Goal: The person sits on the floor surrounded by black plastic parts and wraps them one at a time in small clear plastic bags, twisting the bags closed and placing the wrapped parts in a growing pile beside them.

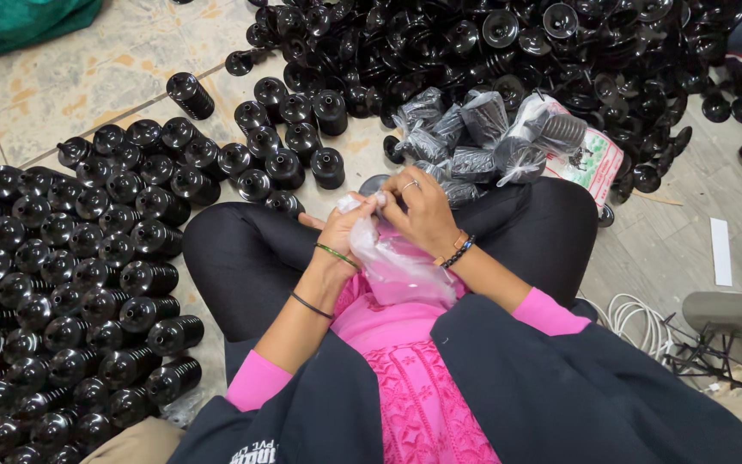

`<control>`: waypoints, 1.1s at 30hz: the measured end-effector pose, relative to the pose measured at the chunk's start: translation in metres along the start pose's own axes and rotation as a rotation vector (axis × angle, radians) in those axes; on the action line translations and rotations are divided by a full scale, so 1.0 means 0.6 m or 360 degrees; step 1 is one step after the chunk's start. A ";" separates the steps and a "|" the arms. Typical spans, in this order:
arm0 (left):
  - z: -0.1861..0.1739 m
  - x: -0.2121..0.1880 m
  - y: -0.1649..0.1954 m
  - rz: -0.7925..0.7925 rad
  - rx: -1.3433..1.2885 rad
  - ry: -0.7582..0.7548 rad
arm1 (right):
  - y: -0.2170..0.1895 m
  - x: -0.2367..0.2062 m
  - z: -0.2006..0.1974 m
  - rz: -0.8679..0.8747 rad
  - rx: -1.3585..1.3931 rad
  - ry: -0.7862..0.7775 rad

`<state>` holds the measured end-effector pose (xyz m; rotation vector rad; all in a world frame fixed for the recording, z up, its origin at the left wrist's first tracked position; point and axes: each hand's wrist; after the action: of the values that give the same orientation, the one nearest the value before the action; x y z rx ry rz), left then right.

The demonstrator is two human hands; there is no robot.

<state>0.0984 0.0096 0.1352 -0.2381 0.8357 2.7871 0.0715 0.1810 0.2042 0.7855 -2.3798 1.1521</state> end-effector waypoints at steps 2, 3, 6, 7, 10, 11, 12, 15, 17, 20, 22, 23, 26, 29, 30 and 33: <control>-0.003 0.000 0.001 0.0067 0.0008 0.0058 | -0.001 0.006 -0.003 0.0018 0.0118 -0.0074; -0.002 -0.001 0.002 0.0107 0.0012 0.0085 | 0.000 0.007 -0.004 0.0255 0.0388 -0.0150; 0.011 -0.006 0.005 0.0462 0.0433 0.0142 | 0.006 0.006 -0.007 0.0776 0.0951 -0.0341; 0.016 -0.008 0.009 0.0485 0.0448 0.0134 | 0.007 0.004 -0.009 0.0815 0.0976 -0.0373; 0.032 -0.010 0.015 0.0538 0.0550 0.0101 | 0.010 -0.002 -0.013 0.0651 0.0914 -0.0410; 0.036 -0.010 0.017 0.0552 0.0625 0.0084 | 0.010 -0.003 -0.013 0.0546 0.0872 -0.0410; 0.038 -0.011 0.018 0.0568 0.0702 0.0068 | 0.010 -0.003 -0.013 0.0457 0.0786 -0.0381; 0.034 -0.014 0.018 0.0836 0.1031 -0.0015 | 0.008 0.000 -0.012 0.0366 0.0627 -0.0308; 0.026 -0.019 0.017 0.0559 0.0803 0.0002 | 0.006 0.002 -0.011 0.0548 0.0644 -0.0271; 0.017 -0.023 0.013 0.0189 0.0400 -0.0028 | 0.005 0.002 -0.013 0.0444 0.0500 -0.0179; 0.016 -0.022 0.009 0.0154 0.0322 -0.0004 | 0.006 -0.002 -0.014 0.0325 0.0467 -0.0234; 0.018 -0.021 0.006 0.0231 0.0381 0.0040 | 0.008 -0.004 -0.015 0.0266 0.0448 -0.0262; 0.028 -0.017 0.001 0.0649 0.0787 0.0094 | 0.013 -0.016 -0.012 0.0814 0.0824 -0.0287; 0.042 -0.022 0.003 0.0878 0.1101 0.0121 | 0.024 -0.023 -0.006 0.1020 0.1337 -0.0401; 0.047 -0.024 0.005 0.0908 0.1172 0.0125 | 0.029 -0.024 -0.005 0.1064 0.1378 -0.0445; 0.064 -0.038 0.010 0.1195 0.1427 0.0059 | 0.038 -0.020 0.001 0.1140 0.1478 -0.0516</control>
<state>0.1151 0.0223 0.1749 0.2324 2.4493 2.5925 0.0662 0.1959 0.1835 0.3345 -2.3731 2.7013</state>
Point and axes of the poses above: each hand's wrist, its own x-axis towards the middle knuckle, its own z-axis out of the palm, y = z × x, and after that the axes turned 6 degrees about z, right-handed
